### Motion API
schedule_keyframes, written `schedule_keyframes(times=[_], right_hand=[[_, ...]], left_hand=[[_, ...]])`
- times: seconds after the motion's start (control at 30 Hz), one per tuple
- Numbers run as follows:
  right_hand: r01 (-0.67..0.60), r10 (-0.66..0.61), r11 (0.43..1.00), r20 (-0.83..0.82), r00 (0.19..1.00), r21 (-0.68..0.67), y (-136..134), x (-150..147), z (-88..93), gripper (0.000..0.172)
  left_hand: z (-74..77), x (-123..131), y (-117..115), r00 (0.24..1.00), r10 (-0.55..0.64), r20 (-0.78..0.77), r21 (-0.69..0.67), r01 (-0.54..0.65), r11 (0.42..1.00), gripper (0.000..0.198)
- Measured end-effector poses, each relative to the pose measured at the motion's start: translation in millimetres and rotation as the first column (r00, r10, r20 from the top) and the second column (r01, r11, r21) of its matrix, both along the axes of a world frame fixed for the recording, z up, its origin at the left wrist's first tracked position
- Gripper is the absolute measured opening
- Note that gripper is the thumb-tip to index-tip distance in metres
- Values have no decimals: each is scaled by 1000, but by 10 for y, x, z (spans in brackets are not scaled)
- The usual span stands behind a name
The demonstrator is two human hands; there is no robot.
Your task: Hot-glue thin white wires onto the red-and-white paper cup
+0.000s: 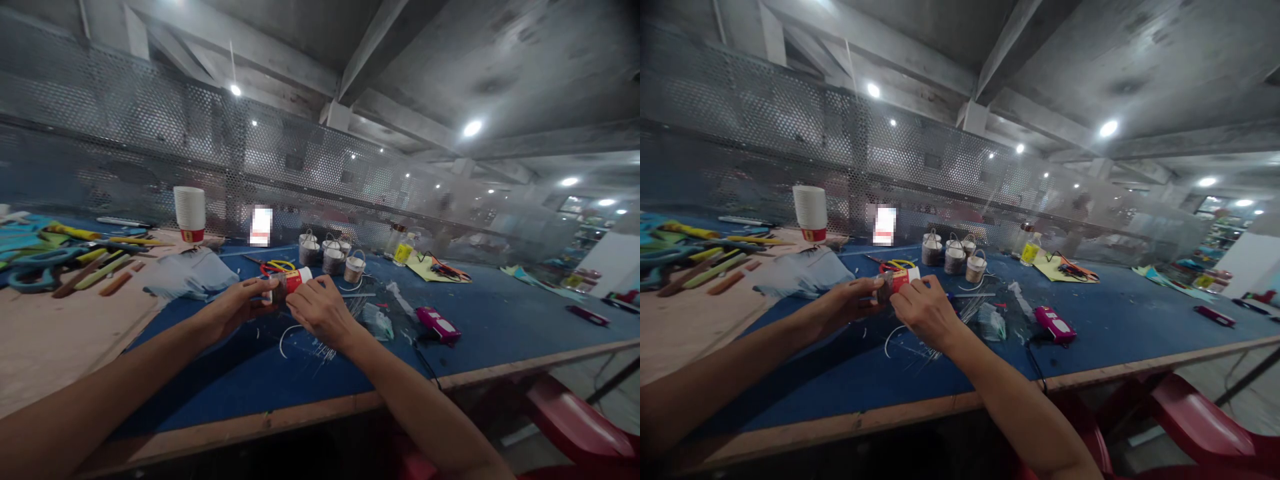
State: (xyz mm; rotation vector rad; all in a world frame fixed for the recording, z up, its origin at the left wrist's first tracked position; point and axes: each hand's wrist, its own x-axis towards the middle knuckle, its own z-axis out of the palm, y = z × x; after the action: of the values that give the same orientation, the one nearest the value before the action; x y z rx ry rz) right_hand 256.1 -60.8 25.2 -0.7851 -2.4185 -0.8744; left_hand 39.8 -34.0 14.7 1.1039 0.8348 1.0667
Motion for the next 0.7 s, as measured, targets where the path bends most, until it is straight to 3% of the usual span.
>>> schedule_keyframes(times=[0.7], right_hand=[[-55, 56, 998, -50, 997, 17, 52, 28, -59, 14]], left_hand=[[-18, -26, 25, 998, -41, -47, -1, 41, 999, 42]])
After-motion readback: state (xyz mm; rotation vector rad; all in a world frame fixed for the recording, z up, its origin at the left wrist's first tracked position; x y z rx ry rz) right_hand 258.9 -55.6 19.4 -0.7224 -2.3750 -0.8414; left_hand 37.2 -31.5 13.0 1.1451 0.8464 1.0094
